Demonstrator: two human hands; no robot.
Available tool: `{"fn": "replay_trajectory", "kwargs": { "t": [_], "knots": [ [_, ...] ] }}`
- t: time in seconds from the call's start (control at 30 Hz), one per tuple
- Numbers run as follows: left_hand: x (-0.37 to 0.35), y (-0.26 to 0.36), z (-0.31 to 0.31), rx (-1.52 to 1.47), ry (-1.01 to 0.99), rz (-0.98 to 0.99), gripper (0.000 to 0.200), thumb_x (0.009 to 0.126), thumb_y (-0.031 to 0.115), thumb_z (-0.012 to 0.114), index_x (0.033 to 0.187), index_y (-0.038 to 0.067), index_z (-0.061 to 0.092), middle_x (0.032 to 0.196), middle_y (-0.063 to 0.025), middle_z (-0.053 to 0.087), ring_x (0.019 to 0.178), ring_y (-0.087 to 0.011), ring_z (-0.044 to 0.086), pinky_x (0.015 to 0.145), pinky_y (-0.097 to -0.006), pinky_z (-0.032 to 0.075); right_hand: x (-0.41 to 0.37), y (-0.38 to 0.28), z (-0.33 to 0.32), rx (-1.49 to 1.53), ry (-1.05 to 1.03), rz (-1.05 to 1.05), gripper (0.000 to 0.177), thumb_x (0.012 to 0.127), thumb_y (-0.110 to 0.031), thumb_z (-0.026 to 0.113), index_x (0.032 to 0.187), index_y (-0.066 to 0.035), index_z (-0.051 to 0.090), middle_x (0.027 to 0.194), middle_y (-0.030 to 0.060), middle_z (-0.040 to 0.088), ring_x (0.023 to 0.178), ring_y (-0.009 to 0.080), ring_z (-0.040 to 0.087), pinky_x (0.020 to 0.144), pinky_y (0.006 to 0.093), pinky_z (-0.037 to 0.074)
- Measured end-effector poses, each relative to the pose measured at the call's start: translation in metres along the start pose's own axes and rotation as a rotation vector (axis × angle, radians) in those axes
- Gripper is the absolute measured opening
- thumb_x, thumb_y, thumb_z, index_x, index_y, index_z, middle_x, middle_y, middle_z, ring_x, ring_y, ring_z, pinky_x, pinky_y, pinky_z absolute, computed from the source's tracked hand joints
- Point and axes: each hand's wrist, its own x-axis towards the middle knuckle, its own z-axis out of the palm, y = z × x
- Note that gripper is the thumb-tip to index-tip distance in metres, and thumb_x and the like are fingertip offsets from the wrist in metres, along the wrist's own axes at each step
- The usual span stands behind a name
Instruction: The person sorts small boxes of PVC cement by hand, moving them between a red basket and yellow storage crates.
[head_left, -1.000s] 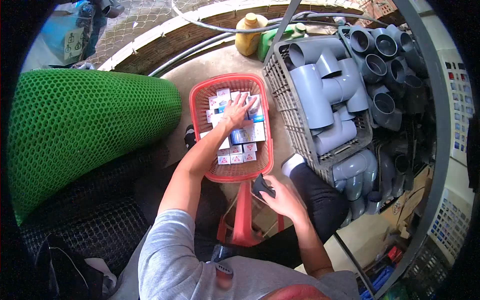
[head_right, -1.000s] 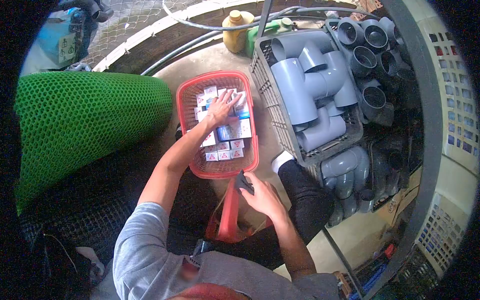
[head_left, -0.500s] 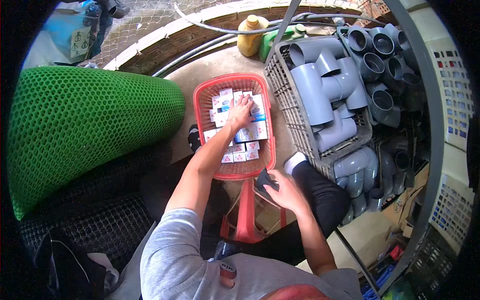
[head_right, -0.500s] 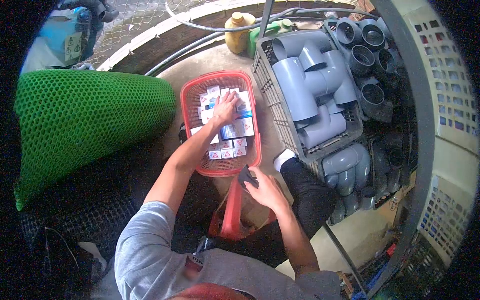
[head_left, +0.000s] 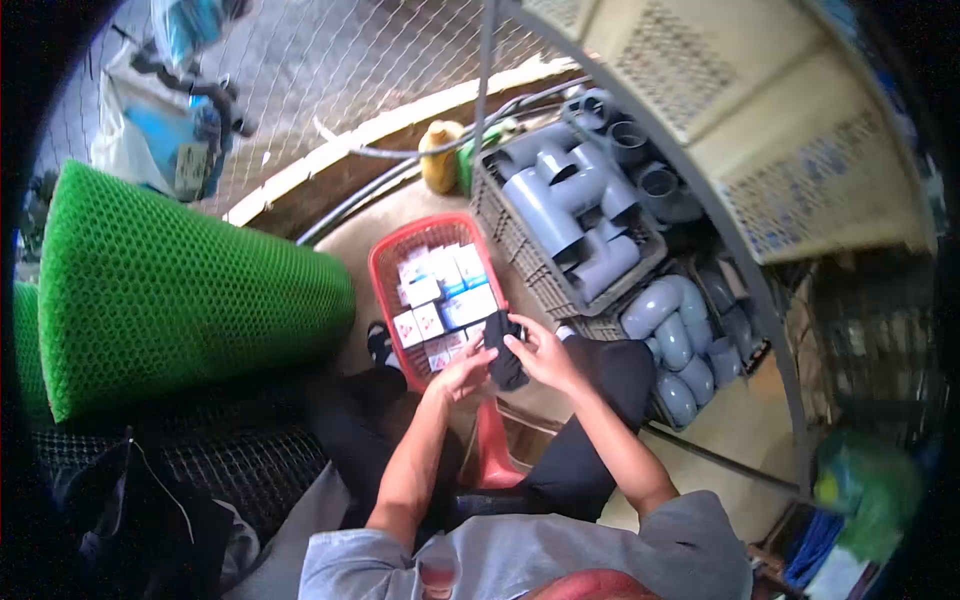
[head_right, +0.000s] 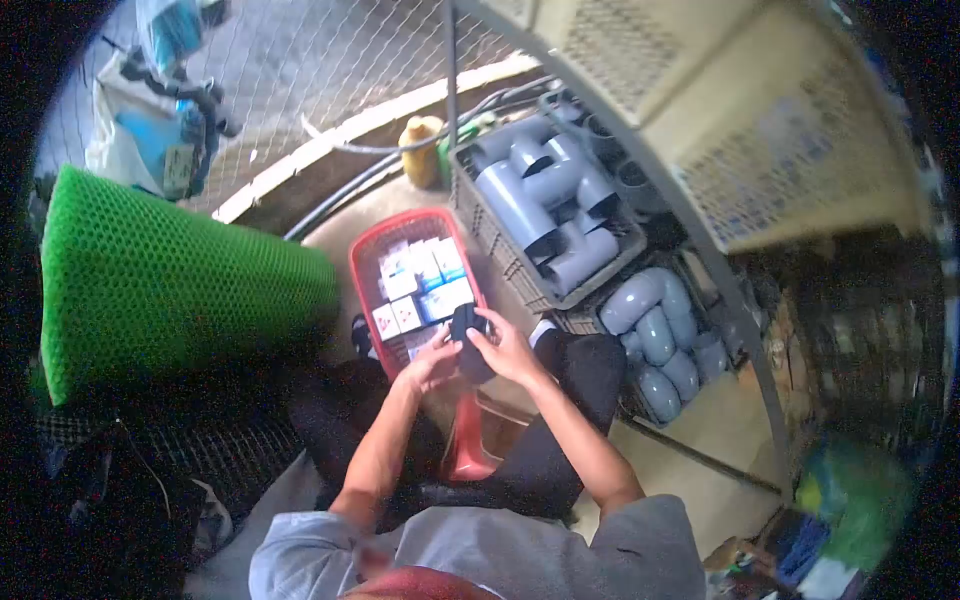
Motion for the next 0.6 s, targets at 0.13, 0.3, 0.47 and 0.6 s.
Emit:
{"fn": "replay_trajectory", "kwargs": {
  "t": [0.13, 0.3, 0.47, 0.6],
  "knots": [
    [-0.056, 0.022, 0.026, 0.212, 0.195, -0.005, 0.07, 0.092, 0.008, 0.066, 0.155, 0.023, 0.039, 0.136, -0.0077, 0.062, 0.126, -0.0254, 0.059, 0.099, -0.0521, 0.044, -0.052, -0.072, -0.015, -0.414, 0.075, -0.234, 0.057, 0.095, -0.025, 0.074, 0.142, 0.001, 0.056, 0.126, 0.0174, 0.07, 0.112, 0.0242, 0.069, 0.098, 0.0373, 0.054],
    [-0.098, 0.038, -0.047, 0.339, 0.232, 0.404, 0.064, 0.086, -0.006, 0.058, 0.147, 0.01, 0.047, 0.134, -0.0107, 0.063, 0.12, -0.0263, 0.063, 0.098, -0.0434, 0.054, -0.155, -0.26, -0.088, -0.454, 0.273, -0.656, 0.025, 0.096, -0.003, 0.066, 0.12, 0.001, 0.07, 0.103, 0.0114, 0.076, 0.095, 0.0187, 0.073, 0.089, 0.0331, 0.057],
    [-0.175, 0.088, -0.068, 0.12, 0.371, 0.663, 0.053, 0.088, -0.005, 0.056, 0.139, 0.005, 0.05, 0.127, -0.0123, 0.064, 0.114, -0.0288, 0.065, 0.097, -0.0469, 0.055, -0.212, -0.414, -0.223, -0.756, 0.938, -1.227, 0.031, 0.103, -0.028, 0.064, 0.119, -0.002, 0.068, 0.106, 0.0113, 0.075, 0.095, 0.0175, 0.071, 0.085, 0.0338, 0.055],
    [-0.196, 0.087, -0.071, 0.02, 0.407, 0.753, 0.049, 0.09, -0.008, 0.054, 0.137, 0.003, 0.052, 0.13, -0.0103, 0.063, 0.117, -0.026, 0.064, 0.1, -0.0428, 0.055, -0.191, -0.449, -0.271, -1.184, 0.82, -0.904, 0.043, 0.097, -0.038, 0.071, 0.12, -0.002, 0.071, 0.112, 0.0159, 0.075, 0.109, 0.0269, 0.07, 0.094, 0.0392, 0.053]
  ]
}}
